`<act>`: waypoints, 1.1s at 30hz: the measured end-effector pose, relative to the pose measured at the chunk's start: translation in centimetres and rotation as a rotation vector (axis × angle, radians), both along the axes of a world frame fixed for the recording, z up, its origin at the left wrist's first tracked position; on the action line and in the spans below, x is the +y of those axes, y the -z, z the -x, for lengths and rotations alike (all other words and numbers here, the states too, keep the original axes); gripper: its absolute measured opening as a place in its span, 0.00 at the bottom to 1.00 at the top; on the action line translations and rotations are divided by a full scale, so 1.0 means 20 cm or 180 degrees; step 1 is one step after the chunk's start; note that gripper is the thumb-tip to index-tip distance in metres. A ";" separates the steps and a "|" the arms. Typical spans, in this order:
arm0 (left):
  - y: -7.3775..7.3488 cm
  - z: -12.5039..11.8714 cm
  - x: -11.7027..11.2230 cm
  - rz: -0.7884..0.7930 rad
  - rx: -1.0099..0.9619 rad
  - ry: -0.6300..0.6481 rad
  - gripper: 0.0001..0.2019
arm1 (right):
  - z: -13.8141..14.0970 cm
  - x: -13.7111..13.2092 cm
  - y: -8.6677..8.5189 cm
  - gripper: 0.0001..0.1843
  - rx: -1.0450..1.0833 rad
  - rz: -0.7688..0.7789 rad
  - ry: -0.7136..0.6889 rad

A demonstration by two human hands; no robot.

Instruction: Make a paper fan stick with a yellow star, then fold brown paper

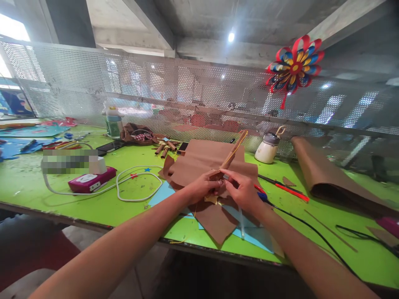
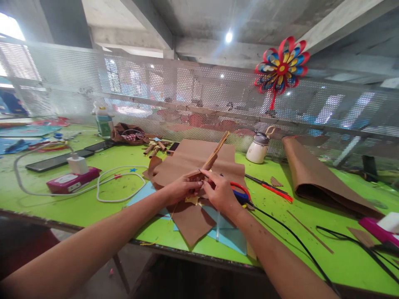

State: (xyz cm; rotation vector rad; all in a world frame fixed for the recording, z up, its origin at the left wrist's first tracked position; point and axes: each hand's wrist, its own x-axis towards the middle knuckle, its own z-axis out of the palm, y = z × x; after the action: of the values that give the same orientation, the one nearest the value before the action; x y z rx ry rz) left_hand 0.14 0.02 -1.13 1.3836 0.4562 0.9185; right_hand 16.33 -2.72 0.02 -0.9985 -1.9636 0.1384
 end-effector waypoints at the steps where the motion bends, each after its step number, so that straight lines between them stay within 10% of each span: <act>1: 0.00 0.00 0.00 0.0013 -0.0032 0.0002 0.21 | 0.00 0.00 0.00 0.21 -0.0004 0.0013 0.0009; 33: 0.03 0.00 0.01 0.0020 -0.0076 0.0092 0.14 | 0.00 0.00 0.01 0.22 -0.0140 0.0037 0.0007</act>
State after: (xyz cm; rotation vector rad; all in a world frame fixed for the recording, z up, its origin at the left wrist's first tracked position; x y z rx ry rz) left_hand 0.05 0.29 -1.67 1.3687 0.4196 0.9086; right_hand 16.30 -2.72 -0.19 -1.0190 -2.0036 0.1280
